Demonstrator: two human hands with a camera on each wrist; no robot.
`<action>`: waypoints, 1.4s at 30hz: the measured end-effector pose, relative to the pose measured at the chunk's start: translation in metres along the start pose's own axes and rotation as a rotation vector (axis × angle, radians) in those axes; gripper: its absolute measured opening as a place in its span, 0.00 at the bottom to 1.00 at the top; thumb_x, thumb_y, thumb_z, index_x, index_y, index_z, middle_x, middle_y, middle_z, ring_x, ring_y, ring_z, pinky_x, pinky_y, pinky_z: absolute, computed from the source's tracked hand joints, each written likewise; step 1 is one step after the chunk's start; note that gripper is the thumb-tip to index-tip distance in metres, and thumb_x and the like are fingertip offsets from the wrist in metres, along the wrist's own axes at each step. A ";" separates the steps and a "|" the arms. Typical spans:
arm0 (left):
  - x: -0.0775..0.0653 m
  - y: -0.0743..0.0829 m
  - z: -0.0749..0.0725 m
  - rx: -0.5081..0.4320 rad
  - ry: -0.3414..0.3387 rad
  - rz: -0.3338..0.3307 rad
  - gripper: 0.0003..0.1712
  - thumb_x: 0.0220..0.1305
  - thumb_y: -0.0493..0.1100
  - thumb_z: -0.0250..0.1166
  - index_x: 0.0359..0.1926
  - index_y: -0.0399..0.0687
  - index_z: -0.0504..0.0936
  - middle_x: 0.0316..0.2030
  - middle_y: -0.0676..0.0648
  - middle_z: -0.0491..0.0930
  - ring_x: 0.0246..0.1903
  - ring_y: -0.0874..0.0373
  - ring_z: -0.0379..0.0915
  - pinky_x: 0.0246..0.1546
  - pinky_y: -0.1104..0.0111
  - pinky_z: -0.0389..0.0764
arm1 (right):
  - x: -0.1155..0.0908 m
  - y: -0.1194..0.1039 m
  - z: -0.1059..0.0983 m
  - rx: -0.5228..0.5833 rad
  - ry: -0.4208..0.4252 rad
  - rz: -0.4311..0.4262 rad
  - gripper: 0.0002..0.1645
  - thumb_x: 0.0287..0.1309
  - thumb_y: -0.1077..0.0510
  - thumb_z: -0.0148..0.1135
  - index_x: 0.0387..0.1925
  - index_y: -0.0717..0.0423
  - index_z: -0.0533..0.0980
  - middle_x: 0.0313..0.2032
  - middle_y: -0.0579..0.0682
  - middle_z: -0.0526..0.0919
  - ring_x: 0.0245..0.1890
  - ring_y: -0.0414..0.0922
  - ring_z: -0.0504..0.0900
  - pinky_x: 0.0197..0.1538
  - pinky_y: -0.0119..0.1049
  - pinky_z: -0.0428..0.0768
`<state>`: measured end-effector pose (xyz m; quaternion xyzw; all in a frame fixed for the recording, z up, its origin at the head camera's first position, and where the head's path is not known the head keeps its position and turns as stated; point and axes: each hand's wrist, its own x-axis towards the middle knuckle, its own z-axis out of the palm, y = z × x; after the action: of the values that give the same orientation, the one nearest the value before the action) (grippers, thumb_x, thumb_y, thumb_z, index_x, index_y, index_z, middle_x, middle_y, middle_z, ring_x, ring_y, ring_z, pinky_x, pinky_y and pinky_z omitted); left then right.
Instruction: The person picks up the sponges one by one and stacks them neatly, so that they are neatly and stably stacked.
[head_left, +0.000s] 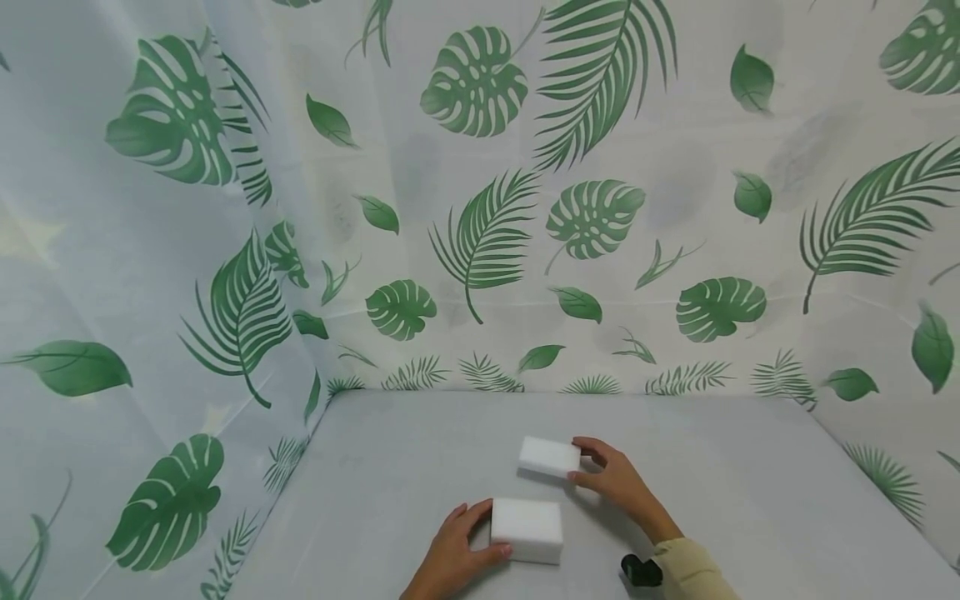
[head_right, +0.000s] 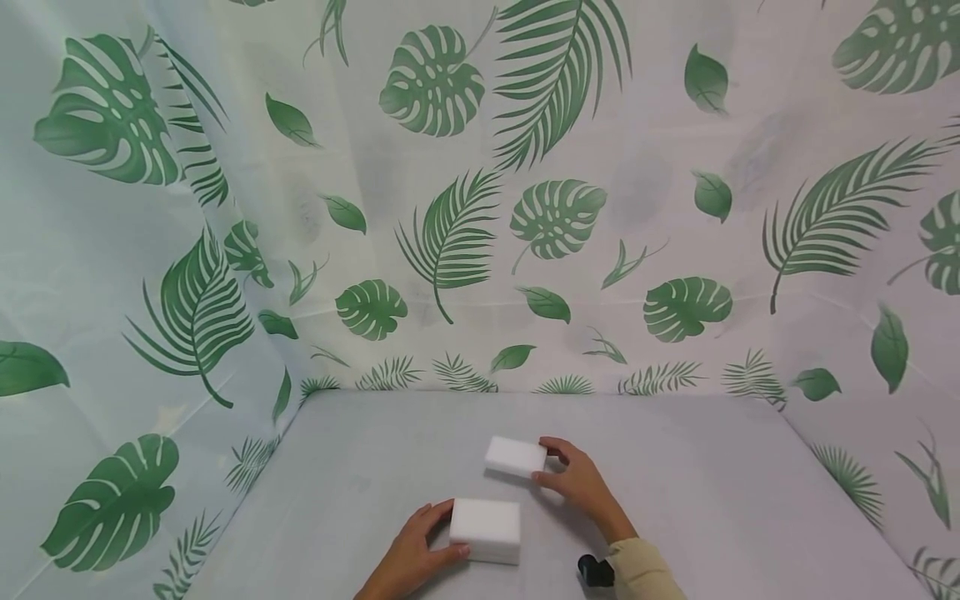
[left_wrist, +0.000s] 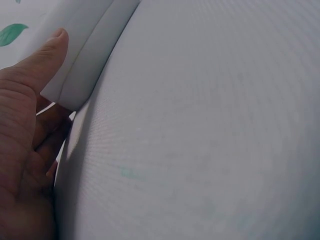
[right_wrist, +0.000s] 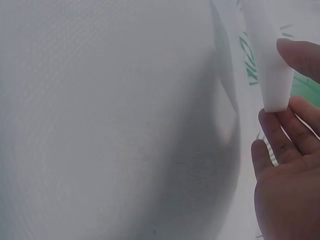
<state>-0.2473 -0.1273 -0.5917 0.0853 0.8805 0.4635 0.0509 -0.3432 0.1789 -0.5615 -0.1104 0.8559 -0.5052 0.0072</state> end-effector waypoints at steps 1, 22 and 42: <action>0.000 0.000 0.000 0.000 0.001 0.000 0.47 0.62 0.66 0.77 0.72 0.45 0.77 0.69 0.42 0.78 0.73 0.27 0.60 0.67 0.28 0.63 | 0.000 -0.001 -0.001 0.004 0.000 -0.003 0.41 0.60 0.58 0.80 0.70 0.69 0.73 0.64 0.65 0.80 0.70 0.67 0.73 0.74 0.62 0.67; -0.003 -0.002 0.000 -0.009 0.004 0.061 0.45 0.63 0.63 0.77 0.72 0.42 0.77 0.68 0.40 0.79 0.72 0.24 0.60 0.67 0.27 0.63 | -0.016 -0.018 -0.010 -0.014 -0.031 -0.063 0.42 0.62 0.54 0.79 0.71 0.66 0.73 0.67 0.63 0.78 0.67 0.63 0.76 0.72 0.62 0.71; -0.003 -0.002 0.000 0.007 0.019 0.068 0.45 0.63 0.64 0.77 0.72 0.42 0.77 0.68 0.40 0.79 0.72 0.23 0.60 0.68 0.27 0.62 | -0.040 -0.050 -0.011 0.006 -0.096 -0.200 0.37 0.64 0.51 0.79 0.70 0.56 0.75 0.68 0.57 0.78 0.67 0.58 0.77 0.70 0.62 0.72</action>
<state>-0.2446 -0.1286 -0.5935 0.1107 0.8792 0.4628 0.0263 -0.2968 0.1734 -0.5170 -0.2194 0.8378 -0.5000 -0.0018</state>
